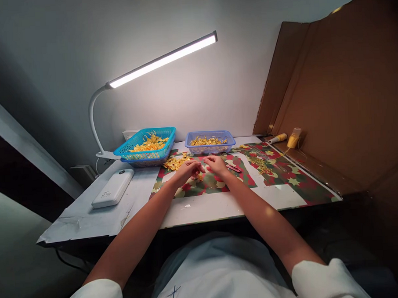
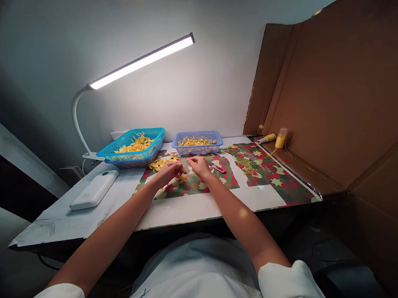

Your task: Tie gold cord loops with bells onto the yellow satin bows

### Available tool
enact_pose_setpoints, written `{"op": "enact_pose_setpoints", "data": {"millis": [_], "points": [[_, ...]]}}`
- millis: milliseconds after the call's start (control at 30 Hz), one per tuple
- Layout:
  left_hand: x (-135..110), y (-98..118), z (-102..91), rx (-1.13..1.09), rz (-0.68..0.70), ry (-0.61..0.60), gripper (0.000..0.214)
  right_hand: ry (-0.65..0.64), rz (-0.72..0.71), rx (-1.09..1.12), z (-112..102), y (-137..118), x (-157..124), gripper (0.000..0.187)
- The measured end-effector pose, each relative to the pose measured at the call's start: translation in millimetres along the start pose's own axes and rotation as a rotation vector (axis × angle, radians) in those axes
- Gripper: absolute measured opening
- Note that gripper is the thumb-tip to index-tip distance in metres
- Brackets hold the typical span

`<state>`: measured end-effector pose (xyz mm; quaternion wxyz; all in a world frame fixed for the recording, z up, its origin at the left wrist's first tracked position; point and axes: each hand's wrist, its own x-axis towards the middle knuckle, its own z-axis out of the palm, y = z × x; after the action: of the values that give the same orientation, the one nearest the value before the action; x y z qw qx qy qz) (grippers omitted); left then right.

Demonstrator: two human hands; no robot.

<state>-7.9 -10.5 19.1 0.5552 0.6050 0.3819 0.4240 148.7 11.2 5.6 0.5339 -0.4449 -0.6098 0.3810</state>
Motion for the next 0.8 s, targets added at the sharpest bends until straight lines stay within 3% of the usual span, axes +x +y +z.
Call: {"op": "enact_pose_setpoints", "data": {"millis": [100,267,600,800], "points": [[0.9,3.6,-1.1,-0.125,-0.042,0.054,0.02,0.062,-0.106,-0.123,-4.2,-3.0,-2.3,0.011],[1.7,6.3,-3.3,-0.133,-0.066,0.1,0.016,-0.083,-0.328,-0.25,-0.9,-10.5,-10.3,0.011],[5.9,-1.2,-8.6,-0.095,-0.089,0.168,0.018,0.031,-0.334,-0.344,13.4,8.3,-12.9,0.021],[6.5,-5.1,-12.1,-0.066,-0.109,0.122,0.017,-0.002,-0.296,-0.293,14.7,6.0,-14.1,0.024]]}}
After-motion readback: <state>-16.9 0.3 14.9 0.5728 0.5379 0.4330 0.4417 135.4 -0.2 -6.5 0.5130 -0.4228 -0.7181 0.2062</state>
